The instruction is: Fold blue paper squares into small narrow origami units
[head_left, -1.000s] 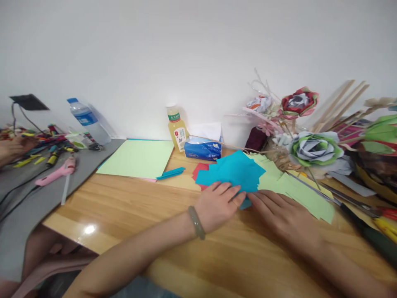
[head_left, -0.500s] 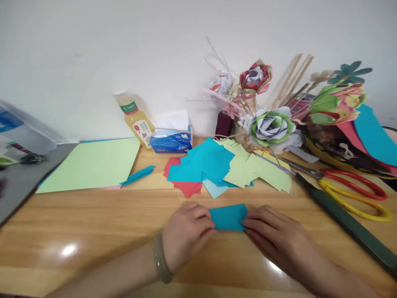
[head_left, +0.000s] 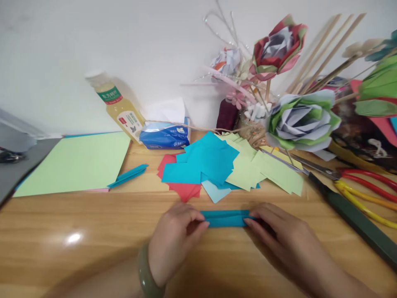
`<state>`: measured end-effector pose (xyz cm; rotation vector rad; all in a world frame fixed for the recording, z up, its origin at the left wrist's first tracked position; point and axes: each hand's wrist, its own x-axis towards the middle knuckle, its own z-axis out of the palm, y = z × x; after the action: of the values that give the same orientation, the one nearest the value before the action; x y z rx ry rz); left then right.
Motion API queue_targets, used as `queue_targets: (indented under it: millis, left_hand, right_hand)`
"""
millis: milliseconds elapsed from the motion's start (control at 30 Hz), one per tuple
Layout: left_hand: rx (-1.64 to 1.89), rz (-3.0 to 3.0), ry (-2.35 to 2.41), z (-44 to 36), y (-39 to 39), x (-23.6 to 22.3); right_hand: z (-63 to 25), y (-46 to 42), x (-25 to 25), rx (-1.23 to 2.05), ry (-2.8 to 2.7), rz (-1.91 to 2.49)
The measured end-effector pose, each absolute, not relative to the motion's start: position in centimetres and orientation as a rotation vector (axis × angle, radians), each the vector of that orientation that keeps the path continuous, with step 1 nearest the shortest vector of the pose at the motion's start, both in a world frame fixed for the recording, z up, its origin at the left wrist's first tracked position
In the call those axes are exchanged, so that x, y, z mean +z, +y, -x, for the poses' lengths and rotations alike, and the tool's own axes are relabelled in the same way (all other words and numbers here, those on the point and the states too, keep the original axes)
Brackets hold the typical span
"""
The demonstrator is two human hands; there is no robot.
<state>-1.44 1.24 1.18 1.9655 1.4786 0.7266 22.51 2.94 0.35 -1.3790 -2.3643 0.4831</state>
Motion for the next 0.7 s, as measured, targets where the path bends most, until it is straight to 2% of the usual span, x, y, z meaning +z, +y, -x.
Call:
queue_targets:
  millis: [700]
  left_hand:
    - [0.401, -1.913, 1.547, 1.0, 3.7, 1.9]
  right_hand:
    - [-21.8, 2.6, 0.2, 0.376, -2.316, 1.516]
